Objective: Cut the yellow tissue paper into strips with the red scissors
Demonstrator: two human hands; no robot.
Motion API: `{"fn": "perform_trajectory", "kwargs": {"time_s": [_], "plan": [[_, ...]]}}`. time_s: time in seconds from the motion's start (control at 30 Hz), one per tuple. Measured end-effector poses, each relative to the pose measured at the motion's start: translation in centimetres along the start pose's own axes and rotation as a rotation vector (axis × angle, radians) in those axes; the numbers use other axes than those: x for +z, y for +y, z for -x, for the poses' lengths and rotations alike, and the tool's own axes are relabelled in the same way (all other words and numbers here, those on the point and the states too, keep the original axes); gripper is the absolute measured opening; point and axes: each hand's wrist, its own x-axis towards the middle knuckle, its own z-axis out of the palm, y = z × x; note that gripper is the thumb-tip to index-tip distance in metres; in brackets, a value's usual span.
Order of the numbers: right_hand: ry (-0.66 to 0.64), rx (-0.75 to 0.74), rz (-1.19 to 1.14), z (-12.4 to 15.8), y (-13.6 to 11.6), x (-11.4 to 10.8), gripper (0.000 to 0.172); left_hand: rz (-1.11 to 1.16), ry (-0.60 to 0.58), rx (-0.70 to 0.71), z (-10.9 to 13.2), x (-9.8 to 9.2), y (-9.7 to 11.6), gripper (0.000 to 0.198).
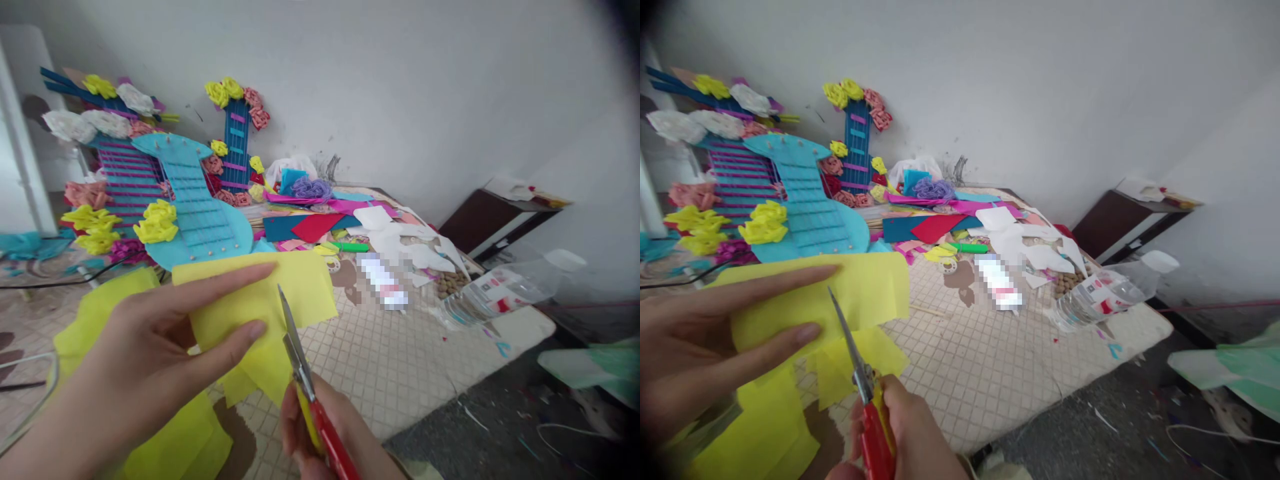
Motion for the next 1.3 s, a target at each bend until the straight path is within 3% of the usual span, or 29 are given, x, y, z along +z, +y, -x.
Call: {"fn": "perform_trajectory", "kwargs": {"time_s": [0.17,0.33,0.6,0.8,0.97,1.17,1.3], "plan": [[-0.075,0.133,-0.108,0.2,-1.3,-0.1,0.049,-0.023,-0.003,0.047,-0.2,0.1,-0.1,0.038],[-0.119,0.001,0.012,0.7,-1.5,-0.3,0.059,-0.028,0.0,0.056,0.1,0.0,-0.2,0.039],[-0.149,0.024,-0.002,0.9,-0.6,-0.6,0.072,0.001,-0.015,0.091,-0.1,0.0,-0.1,0.039],[-0.102,-0.026,0.081,0.9,0.5,-0.8,0.062,0.024,-0.003,0.099,0.0,-0.1,-0.1,0.039],[-0.101,-0.017,0.137,0.8,0.9,-1.0,0.066,0.002,0.0,0.115,-0.2,0.0,-0.1,0.04],[-0.101,-0.046,0.142,1.0,-0.3,-0.7,0.068,0.015,0.008,0.114,-0.2,0.0,-0.1,0.04],[-0.076,-0.022,0.146,1.3,-1.1,-0.4,0.057,-0.006,0.0,0.103,-0.4,0.1,0.0,0.041]]}}
